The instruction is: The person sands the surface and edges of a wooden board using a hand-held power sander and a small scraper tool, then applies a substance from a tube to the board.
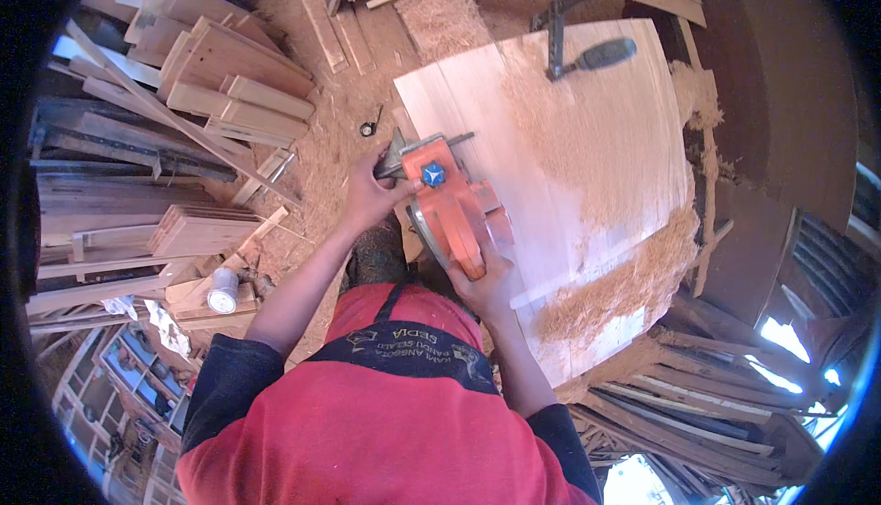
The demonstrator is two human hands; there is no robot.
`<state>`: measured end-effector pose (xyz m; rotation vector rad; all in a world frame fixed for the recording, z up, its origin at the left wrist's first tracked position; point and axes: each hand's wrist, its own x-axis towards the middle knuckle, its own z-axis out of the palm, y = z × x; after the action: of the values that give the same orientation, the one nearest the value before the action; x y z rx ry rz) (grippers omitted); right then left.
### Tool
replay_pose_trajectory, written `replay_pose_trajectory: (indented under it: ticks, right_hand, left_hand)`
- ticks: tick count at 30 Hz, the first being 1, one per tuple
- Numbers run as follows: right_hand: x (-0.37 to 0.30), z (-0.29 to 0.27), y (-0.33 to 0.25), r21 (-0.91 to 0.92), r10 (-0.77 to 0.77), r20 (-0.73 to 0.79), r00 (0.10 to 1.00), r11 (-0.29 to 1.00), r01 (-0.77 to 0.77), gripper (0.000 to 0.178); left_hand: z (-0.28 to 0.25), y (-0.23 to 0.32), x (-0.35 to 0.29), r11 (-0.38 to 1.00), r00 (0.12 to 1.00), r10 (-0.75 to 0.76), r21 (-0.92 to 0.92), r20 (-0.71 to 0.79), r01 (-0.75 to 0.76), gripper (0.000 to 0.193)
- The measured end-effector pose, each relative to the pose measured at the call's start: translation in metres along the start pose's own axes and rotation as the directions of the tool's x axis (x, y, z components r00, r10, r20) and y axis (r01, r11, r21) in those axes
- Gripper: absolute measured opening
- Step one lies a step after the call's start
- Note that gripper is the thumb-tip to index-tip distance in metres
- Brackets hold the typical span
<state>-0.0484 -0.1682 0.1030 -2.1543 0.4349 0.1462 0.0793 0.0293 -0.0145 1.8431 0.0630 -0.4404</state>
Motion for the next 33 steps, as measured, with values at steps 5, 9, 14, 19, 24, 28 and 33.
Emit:
replay_pose_trajectory:
  ticks: [5,9,14,19,24,28,33]
  right_hand:
    - [0.073,0.029,-0.038,-0.126,-0.076,0.014,0.997,0.989,0.077,0.022]
    - [0.129,0.054,-0.072,-0.109,-0.15,-0.04,0.988,0.984,0.144,0.024]
    - [0.189,0.081,-0.1,-0.044,-0.276,-0.1,0.956,0.961,0.273,0.029]
    - [0.137,0.059,-0.07,-0.088,-0.25,-0.101,0.963,0.966,0.242,0.032]
    - [-0.033,-0.015,0.023,-0.229,-0.047,-0.024,0.999,0.973,0.04,0.025]
    - [-0.136,-0.051,0.091,-0.133,0.049,-0.033,0.998,0.99,-0.053,0.032]
    - [-0.12,-0.048,0.081,-0.112,0.107,0.021,0.994,0.988,-0.104,0.028]
  left_hand:
    - [-0.05,0.015,0.071,0.98,0.997,0.016,0.197,-0.071,-0.002,0.096]
    - [-0.083,0.014,0.132,0.992,0.986,0.088,0.098,-0.141,-0.074,0.096]
    - [-0.127,0.045,0.178,0.986,0.99,-0.007,0.166,-0.139,0.03,0.095]
    - [-0.089,0.031,0.131,0.997,0.991,0.056,0.053,-0.123,-0.05,0.093]
    - [0.021,0.013,-0.042,0.977,0.994,0.087,0.202,-0.07,-0.071,0.098]
    - [0.078,0.003,-0.143,0.989,0.999,0.007,0.148,-0.054,0.001,0.102]
    - [0.074,0.003,-0.132,0.995,0.998,-0.019,0.093,-0.062,0.025,0.103]
